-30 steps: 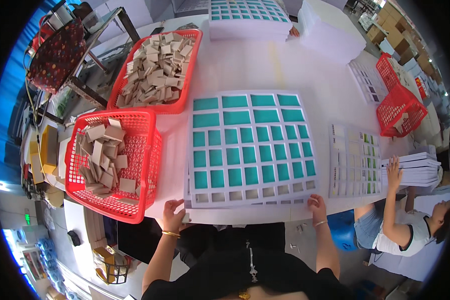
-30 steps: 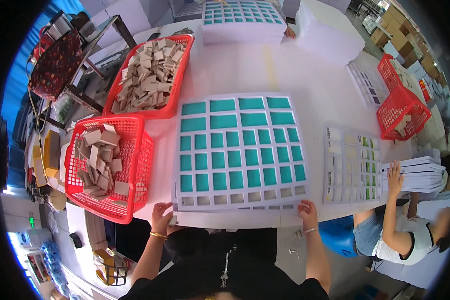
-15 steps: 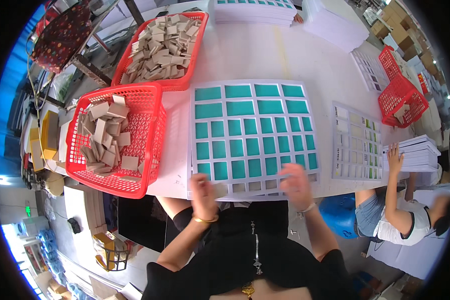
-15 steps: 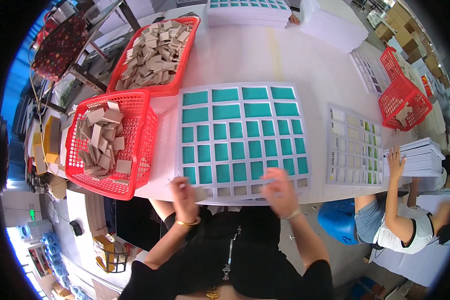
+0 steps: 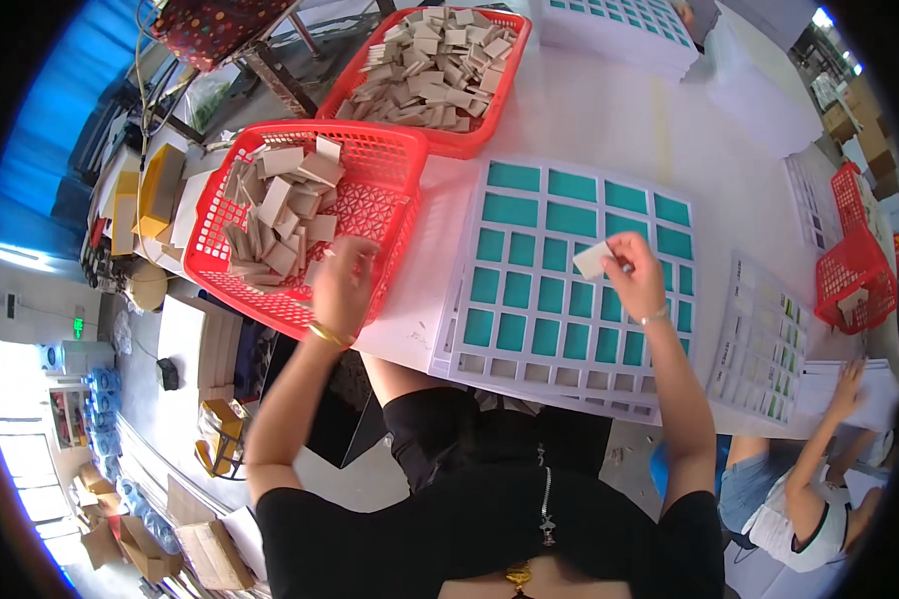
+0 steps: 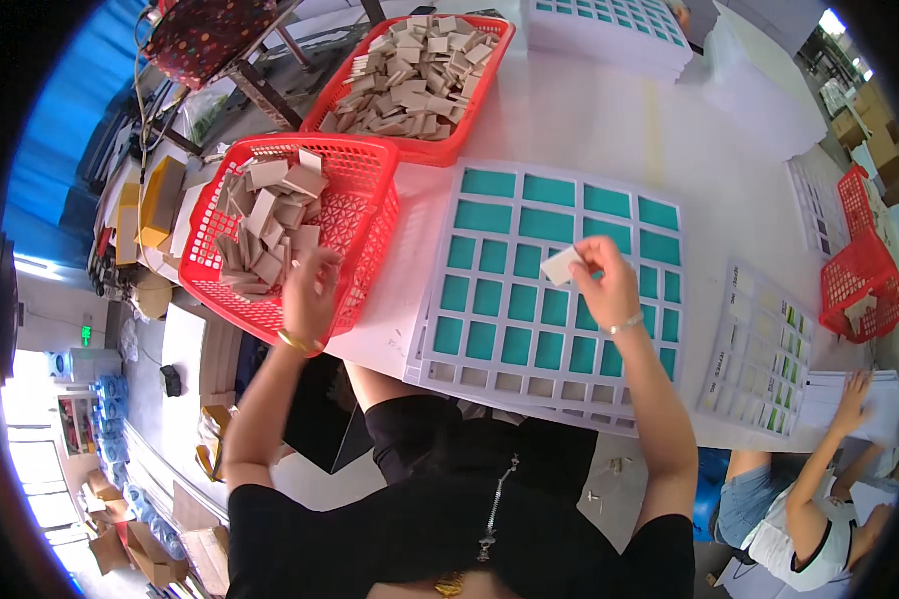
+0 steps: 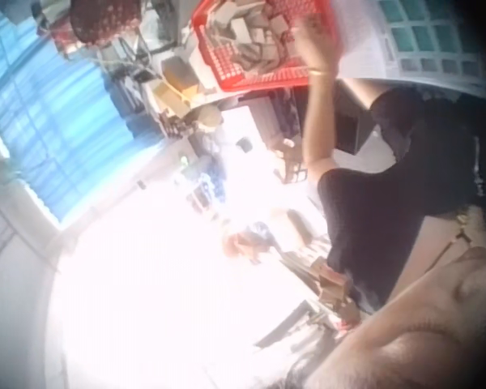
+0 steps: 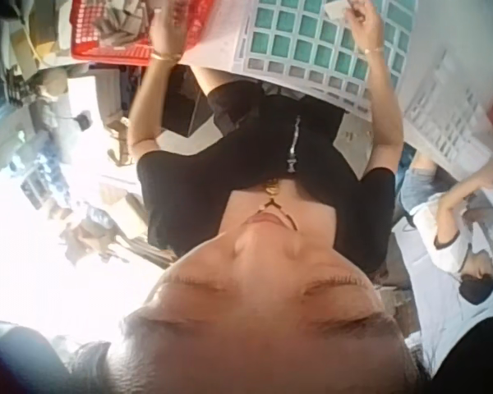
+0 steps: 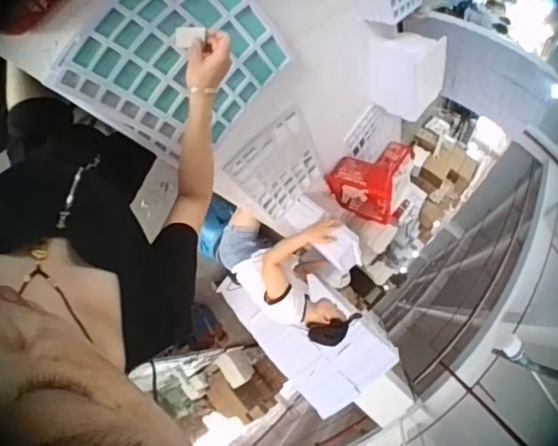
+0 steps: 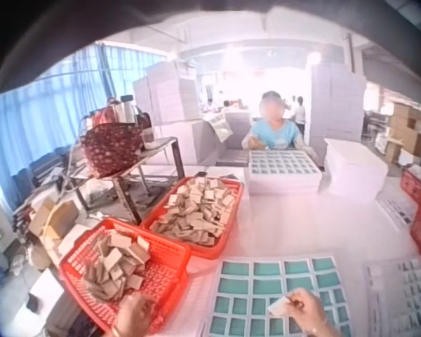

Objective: The person repeatedly picks small rectangular items from red baskets and places them into compartments of white grid trays on a table. The person handles the items one at a time, filling multiple trays throughout the clip.

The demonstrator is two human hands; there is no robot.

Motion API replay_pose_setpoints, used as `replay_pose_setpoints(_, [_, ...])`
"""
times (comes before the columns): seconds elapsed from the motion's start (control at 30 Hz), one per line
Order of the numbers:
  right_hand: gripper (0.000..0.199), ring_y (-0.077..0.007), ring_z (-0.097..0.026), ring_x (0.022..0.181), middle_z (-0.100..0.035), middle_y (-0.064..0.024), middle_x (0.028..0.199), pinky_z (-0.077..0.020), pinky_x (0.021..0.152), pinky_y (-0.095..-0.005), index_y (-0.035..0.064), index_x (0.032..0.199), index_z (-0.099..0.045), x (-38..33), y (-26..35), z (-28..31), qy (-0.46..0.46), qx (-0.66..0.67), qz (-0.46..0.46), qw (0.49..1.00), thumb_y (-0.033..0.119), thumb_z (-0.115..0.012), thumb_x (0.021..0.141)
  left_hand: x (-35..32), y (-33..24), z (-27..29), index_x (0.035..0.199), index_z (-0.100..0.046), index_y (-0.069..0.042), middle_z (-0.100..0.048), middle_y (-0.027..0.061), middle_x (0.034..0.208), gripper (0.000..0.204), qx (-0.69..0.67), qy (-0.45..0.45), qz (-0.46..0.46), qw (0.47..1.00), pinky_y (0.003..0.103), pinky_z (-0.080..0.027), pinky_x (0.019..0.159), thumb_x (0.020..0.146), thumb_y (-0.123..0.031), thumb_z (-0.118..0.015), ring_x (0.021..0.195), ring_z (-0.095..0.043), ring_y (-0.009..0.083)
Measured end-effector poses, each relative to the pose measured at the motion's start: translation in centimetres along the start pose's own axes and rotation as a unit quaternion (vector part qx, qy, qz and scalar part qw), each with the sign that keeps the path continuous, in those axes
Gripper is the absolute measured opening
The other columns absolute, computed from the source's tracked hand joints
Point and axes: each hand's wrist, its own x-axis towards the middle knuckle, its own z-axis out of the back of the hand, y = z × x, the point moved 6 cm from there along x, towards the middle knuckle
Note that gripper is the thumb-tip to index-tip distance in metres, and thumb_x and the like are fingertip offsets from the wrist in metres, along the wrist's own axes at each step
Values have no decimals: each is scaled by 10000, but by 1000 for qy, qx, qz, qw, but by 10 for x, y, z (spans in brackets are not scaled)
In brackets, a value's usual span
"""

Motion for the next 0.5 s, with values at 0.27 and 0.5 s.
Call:
replay_pose_setpoints(0.27, [200, -195, -650, 749, -683, -98, 882, -508, 693, -296, 43, 1013, -576, 42, -25, -32, 60, -55, -5, 997, 49, -601, 815, -24, 192, -56, 1211, -486, -53, -542, 148, 1204, 607, 322, 452, -1, 832, 410, -462, 934, 682, -162, -762, 1127, -533, 332])
replay_pose_setpoints(0.5, [191, -229, -654, 766, -674, -115, 909, -514, 703, -319, 56, 1009, -579, 47, -23, -53, 150, -51, -11, 987, 33, -565, 821, -15, 158, -53, 1197, -556, -84, -556, 159, 1229, 546, 349, 523, 33, 777, 408, -477, 924, 697, -175, -754, 1153, -537, 315])
